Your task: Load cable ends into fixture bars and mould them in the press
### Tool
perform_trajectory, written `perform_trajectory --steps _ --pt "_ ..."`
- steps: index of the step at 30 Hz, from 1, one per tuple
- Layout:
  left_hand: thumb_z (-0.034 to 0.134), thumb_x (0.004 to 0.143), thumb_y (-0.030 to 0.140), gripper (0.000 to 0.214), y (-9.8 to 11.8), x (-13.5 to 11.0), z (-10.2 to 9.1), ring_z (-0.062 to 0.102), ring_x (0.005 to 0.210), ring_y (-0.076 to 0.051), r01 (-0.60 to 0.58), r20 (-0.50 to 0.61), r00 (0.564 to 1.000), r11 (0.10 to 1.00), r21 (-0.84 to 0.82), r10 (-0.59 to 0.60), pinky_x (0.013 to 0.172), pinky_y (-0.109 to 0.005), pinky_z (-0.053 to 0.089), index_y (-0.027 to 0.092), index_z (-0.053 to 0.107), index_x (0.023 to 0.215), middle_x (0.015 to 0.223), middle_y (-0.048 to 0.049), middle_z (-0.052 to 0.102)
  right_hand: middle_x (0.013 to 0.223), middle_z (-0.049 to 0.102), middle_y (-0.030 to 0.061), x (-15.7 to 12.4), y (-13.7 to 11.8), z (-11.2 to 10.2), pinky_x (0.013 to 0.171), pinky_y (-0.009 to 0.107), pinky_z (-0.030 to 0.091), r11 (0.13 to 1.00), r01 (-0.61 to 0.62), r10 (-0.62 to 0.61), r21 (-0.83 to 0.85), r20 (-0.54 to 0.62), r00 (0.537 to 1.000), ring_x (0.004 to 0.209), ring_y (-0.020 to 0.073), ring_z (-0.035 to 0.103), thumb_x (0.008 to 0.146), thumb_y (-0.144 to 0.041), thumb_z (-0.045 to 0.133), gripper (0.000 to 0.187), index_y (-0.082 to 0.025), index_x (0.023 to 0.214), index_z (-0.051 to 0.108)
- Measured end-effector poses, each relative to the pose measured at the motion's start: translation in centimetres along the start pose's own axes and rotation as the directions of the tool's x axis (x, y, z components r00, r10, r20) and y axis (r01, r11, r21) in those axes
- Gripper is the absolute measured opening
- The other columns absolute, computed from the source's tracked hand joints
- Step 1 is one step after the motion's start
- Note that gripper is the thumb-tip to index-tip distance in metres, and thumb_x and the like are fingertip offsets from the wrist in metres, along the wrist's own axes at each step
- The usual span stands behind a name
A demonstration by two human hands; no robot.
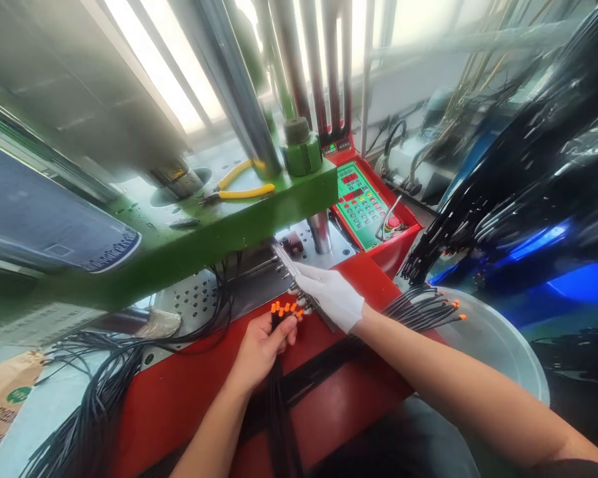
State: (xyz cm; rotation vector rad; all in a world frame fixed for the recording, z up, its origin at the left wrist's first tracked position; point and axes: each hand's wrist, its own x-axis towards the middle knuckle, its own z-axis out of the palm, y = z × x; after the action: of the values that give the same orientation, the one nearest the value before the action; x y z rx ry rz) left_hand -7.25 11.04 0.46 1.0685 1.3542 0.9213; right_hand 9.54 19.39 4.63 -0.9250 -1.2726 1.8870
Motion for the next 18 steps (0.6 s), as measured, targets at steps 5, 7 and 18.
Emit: perform_trajectory --steps 5,7,18 --pt "0.059 0.086 0.041 0.031 0.2 -0.1 0.1 0.026 0.047 -0.005 0.001 0.011 1.000 1.000 0.020 -0.001 0.046 -0.021 0.018 0.012 0.055 0.074 0.058 0.0028 0.046 0.098 0.068 0.0038 -0.1 -0.1 0.2 0.072 0.026 0.053 0.999 -0.016 0.015 -0.029 -0.015 1.000 0.083 0.0153 0.062 0.089 -0.028 0.050 0.041 -0.020 0.128 0.057" --pt "0.059 0.085 0.042 0.032 0.3 -0.1 0.2 0.026 0.047 -0.005 0.002 0.014 1.000 0.999 0.034 -0.003 0.046 -0.021 0.019 0.013 0.054 0.072 0.058 0.0027 0.046 0.104 0.068 0.0035 -0.1 -0.1 0.2 0.078 0.028 0.053 0.999 0.019 -0.020 -0.031 -0.007 1.000 0.090 0.0164 0.061 0.087 -0.027 0.051 0.040 -0.020 0.126 0.059" --pt "0.054 0.087 0.040 0.038 1.3 -0.5 1.6 0.042 0.056 -0.011 -0.060 -0.115 0.987 0.924 0.377 0.111 0.055 -0.022 0.032 0.017 0.049 0.058 0.057 0.0009 0.050 0.089 0.066 0.0028 0.0 1.4 0.9 0.048 0.019 0.046 0.982 -0.021 0.007 -0.186 -0.077 0.997 0.058 0.0089 0.048 0.087 -0.029 0.048 0.047 -0.019 0.133 0.053"
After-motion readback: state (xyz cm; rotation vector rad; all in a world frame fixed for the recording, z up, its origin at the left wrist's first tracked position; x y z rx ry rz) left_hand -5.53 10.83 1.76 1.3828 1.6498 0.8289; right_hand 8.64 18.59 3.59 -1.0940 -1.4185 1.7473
